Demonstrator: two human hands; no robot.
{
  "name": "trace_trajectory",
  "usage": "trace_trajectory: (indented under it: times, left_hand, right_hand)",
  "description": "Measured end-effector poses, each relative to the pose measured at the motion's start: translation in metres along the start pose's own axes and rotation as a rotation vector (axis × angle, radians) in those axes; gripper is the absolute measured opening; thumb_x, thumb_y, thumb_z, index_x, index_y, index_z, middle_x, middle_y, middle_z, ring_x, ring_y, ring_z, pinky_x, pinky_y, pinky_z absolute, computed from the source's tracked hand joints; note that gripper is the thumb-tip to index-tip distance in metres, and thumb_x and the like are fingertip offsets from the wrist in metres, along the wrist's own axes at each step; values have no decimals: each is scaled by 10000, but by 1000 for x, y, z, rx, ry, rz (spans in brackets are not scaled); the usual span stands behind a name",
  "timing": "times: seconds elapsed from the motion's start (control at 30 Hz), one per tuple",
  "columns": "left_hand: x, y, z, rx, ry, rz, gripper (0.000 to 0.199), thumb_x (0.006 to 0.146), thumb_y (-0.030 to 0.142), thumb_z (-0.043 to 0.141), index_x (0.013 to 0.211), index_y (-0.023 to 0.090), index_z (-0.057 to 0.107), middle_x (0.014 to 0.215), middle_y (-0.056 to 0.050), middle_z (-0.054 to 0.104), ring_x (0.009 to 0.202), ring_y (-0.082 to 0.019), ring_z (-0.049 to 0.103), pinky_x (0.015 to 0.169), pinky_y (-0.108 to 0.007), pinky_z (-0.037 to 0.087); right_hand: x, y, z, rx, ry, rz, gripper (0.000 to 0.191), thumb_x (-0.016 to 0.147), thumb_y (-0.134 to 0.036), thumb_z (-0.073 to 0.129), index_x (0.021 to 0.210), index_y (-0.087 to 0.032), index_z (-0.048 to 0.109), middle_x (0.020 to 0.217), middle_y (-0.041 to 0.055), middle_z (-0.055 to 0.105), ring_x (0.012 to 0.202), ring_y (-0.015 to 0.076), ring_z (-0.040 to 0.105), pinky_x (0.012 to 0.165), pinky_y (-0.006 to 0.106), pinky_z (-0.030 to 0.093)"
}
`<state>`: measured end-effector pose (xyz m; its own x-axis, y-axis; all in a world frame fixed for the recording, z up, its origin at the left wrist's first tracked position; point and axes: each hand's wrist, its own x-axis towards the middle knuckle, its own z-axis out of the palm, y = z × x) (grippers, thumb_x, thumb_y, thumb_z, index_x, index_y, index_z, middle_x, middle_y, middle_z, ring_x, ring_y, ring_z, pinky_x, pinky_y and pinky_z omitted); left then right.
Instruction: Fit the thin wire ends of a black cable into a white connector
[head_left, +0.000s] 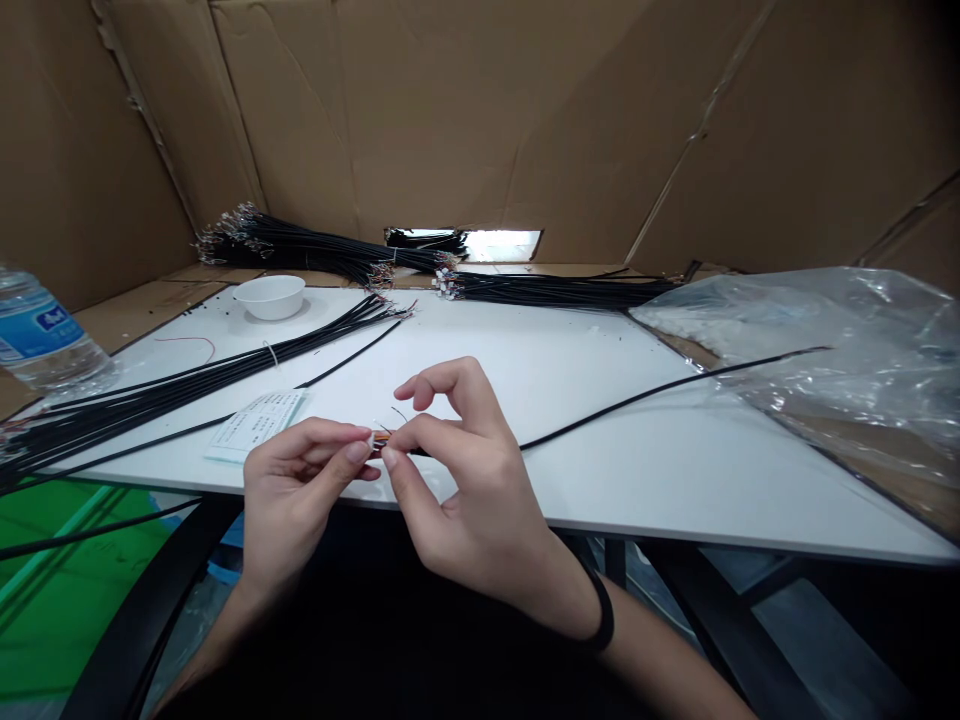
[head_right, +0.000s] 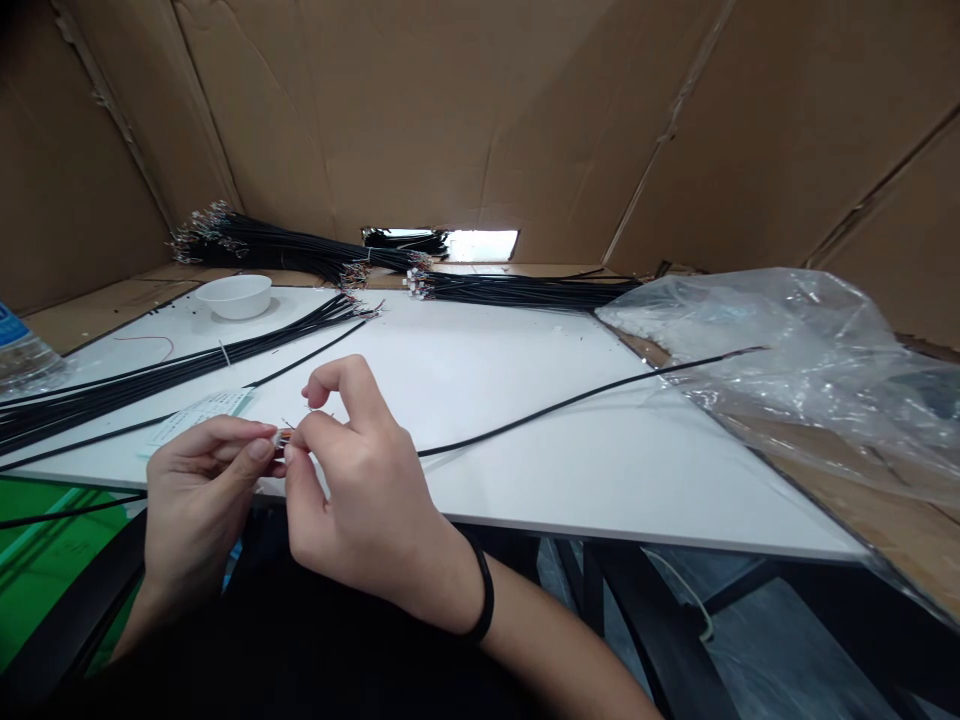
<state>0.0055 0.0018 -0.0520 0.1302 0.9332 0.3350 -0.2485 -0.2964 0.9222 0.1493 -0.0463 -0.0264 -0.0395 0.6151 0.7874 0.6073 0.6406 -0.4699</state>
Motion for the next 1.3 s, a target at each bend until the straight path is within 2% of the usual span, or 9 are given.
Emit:
trace_trajectory:
  times: [0.1, 0.47, 0.67, 0.77, 0.87, 0.97, 1.03, 1.17, 1.3]
  left_hand:
    - [0, -1, 1, 23, 0, 46, 45, 741, 230, 812, 758, 220, 771, 689, 13, 782, 561, -132, 726, 553, -181, 599]
    - [-2, -4, 2, 113, 40, 130, 47, 725, 222, 814, 739, 205, 772, 684, 2, 782, 549, -139, 722, 527, -190, 607]
    - [-2, -5, 3, 88, 44, 150, 40, 740, 223, 806, 761, 215, 773, 706, 6, 790, 608, -147, 746, 569, -189, 619]
    - [-1, -5, 3, 86, 39, 148, 68, 738, 249, 812, 769, 205, 772, 703, -8, 791, 600, -164, 747, 559, -210, 626]
    - [-1, -5, 3, 76, 21, 149, 56, 751, 246, 802, 775, 203, 776, 715, -16, 794, 617, -173, 755, 553, -211, 630]
    - [-1, -4, 3, 54, 4, 158, 22, 762, 212, 793, 779, 223, 783, 725, 3, 796, 634, -157, 759, 563, -183, 629]
    - [-2, -4, 3, 59, -2, 173, 51, 766, 183, 787, 775, 232, 786, 717, 19, 792, 616, -138, 752, 573, -165, 628]
    - [-2, -3, 3, 62, -12, 189, 105, 772, 137, 775, 783, 241, 790, 703, 40, 784, 586, -107, 737, 586, -137, 621]
    - [-2, -4, 4, 45, -24, 174, 146, 786, 124, 760, 802, 267, 790, 706, 67, 779, 586, -87, 730, 596, -126, 619]
  right_hand:
    - [-2, 0, 2, -1, -4, -22, 136, 829, -37, 531, 759, -138, 589, 1038, 119, 496, 1022, 230, 581, 618, 272, 580]
    - [-10, 4, 17, -51, 89, -98, 138, 842, -3, 519, 788, -106, 594, 979, 113, 498, 913, 182, 564, 583, 230, 579]
    - [-12, 7, 13, -96, 88, -93, 97, 839, -38, 578, 807, -116, 624, 1022, 105, 486, 959, 190, 546, 559, 215, 570]
    - [-10, 7, 9, -43, 114, -84, 82, 837, -53, 601, 844, -125, 639, 1043, 95, 469, 1010, 188, 557, 631, 222, 594]
    - [-8, 7, 7, 27, 168, -32, 81, 818, -73, 621, 861, -140, 638, 1022, 72, 463, 980, 175, 586, 673, 256, 609]
    - [-6, 6, 7, 70, 172, 58, 107, 795, -87, 648, 881, -150, 649, 1041, 70, 465, 946, 172, 608, 564, 233, 582]
    - [-6, 6, 7, 85, 159, 86, 94, 799, -91, 655, 866, -156, 663, 1058, 73, 473, 955, 177, 611, 549, 231, 573]
    - [-6, 7, 9, 104, 152, 107, 87, 835, -87, 633, 812, -160, 675, 1046, 76, 499, 985, 183, 596, 571, 239, 559]
    - [-6, 7, 6, 131, 115, 132, 98, 865, -93, 609, 808, -156, 659, 1047, 84, 506, 1044, 187, 560, 666, 259, 571]
